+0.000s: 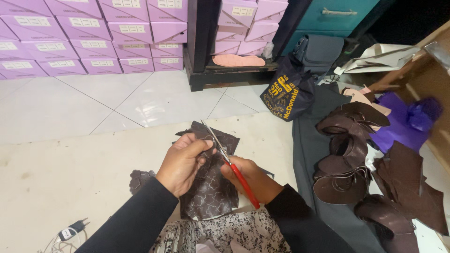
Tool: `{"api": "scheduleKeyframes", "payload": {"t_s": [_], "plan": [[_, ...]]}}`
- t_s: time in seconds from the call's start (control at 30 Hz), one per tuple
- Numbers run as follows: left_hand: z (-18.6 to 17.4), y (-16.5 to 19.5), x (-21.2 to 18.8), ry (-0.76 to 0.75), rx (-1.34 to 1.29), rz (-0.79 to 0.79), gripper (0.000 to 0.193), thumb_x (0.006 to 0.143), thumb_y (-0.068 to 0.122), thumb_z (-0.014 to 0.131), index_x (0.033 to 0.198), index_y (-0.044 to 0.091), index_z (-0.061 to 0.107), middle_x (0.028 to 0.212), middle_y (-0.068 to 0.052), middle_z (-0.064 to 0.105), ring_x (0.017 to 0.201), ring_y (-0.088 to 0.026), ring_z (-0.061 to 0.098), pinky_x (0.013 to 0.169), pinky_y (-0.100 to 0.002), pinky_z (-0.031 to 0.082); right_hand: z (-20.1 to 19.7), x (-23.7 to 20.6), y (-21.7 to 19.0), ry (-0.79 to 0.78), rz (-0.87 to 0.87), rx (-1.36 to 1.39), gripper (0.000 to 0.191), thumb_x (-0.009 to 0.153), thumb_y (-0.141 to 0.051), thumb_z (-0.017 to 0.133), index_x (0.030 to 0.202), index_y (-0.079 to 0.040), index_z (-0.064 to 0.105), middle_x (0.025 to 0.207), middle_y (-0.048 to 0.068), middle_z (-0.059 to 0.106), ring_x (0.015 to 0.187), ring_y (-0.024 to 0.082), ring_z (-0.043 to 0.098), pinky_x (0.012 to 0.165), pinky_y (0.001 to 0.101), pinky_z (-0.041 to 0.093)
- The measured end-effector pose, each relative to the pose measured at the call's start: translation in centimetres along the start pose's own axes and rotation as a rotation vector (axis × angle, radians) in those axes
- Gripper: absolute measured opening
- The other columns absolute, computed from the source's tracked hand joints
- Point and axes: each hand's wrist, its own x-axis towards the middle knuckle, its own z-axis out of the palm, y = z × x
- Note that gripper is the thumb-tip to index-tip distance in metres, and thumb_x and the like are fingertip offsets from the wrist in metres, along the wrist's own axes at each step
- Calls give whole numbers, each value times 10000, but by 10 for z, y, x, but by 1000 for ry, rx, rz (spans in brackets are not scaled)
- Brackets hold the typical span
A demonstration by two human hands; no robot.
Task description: The person uses red-handled scissors to cut flower-shaped pieces from a brown patterned fabric. They hold the fabric with one hand and cut along the outlines with the other, placing the cut pieces aside.
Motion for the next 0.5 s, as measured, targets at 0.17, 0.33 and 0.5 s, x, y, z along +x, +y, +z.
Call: {"api": "scheduleKeyframes", "payload": {"t_s": [0.17, 0.33, 0.5], "plan": [[-4, 0, 4, -3, 27, -34, 74, 905, 42, 659, 909, 80, 596, 875, -42, 695, 756, -88, 654, 565, -186, 465, -3, 0, 1, -24, 9, -11, 415, 1011, -523, 494, 880, -129, 504, 616, -77, 444, 521, 33, 436, 444, 235, 366], [-5, -1, 5, 9, 26, -41, 86, 897, 38, 663, 889, 91, 596, 860, -27, 686, 744, -81, 652, 550, -183, 458, -2, 0, 3, 1, 22, -20, 406, 1009, -503, 522, 857, -127, 498, 624, -75, 410, 527, 33, 390, 440, 239, 326], [-7, 2, 2, -1, 72, -21, 79, 900, 46, 676, 873, 90, 616, 843, -30, 703, 705, -72, 631, 563, -184, 473, -3, 1, 1, -10, 31, -25, 413, 1014, -503, 522, 840, -130, 490, 642, -82, 411, 546, 34, 386, 454, 241, 327]]}}
